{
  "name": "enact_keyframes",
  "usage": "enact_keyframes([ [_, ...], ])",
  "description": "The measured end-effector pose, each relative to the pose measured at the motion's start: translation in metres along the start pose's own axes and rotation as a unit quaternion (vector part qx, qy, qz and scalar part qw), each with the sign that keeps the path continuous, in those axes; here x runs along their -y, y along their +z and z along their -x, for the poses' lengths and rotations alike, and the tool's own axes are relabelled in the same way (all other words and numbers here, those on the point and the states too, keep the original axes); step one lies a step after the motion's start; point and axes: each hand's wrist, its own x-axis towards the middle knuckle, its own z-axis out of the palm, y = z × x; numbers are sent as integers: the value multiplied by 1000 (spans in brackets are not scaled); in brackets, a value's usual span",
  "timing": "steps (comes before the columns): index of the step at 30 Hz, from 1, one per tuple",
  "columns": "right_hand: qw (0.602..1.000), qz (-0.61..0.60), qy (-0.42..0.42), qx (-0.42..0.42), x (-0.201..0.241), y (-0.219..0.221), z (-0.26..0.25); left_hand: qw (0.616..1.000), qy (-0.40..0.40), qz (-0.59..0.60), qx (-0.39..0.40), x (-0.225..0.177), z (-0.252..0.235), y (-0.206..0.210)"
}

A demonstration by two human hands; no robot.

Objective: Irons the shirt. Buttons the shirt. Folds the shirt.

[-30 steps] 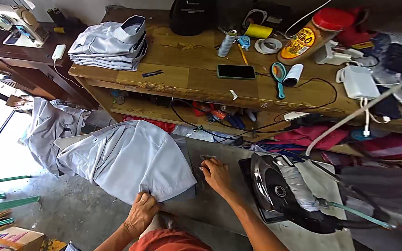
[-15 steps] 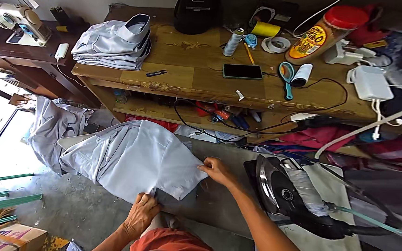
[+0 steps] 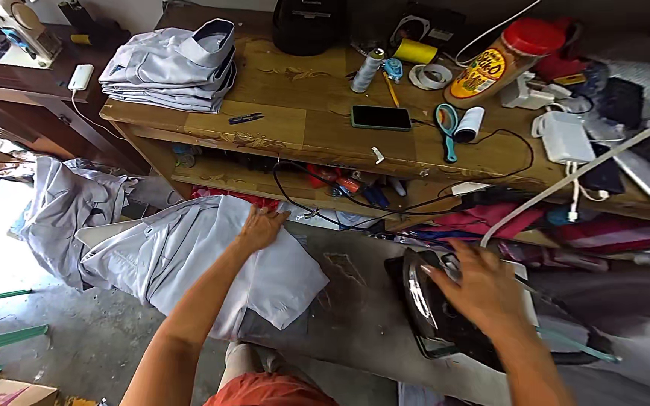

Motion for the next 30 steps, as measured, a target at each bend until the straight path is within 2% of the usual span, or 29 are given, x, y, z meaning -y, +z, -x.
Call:
enact_keyframes([
  [1,998,6,48,30,-15,-6,5,1000,-8,-18,19,5,-8,-6],
  [3,991,-9,100,92,-39,-7,13,997,-27,-67,-19,12,-8,-15],
  [6,985,-81,105,109,-57,3,21,984,-91,-76,-132,10,5,-17],
  [8,982,-110,117,104,-60,8,19,968,-75,-70,-228,-2,18,0],
  [9,980,-116,127,104,-60,11,16,966,-47,-59,-248,-15,28,13],
  [11,977,-124,140,104,-57,14,9,975,27,-36,-218,-51,56,44],
  [14,972,-136,160,106,-51,18,7,994,98,-22,-45,-90,87,84],
  [15,972,-139,157,107,-45,17,9,994,102,-21,-35,-94,89,90],
  [18,980,-123,108,110,-10,9,21,987,78,34,-139,-92,88,70],
  [22,984,-119,-30,133,58,2,34,954,-11,92,-284,-56,113,41],
  [24,974,-128,-98,159,96,6,32,941,-11,74,-329,-53,132,42],
  [27,950,-130,-167,228,152,26,19,956,72,50,-281,-82,171,64],
  [30,936,-83,-198,280,196,51,-1,971,115,-30,-207,-95,199,114],
])
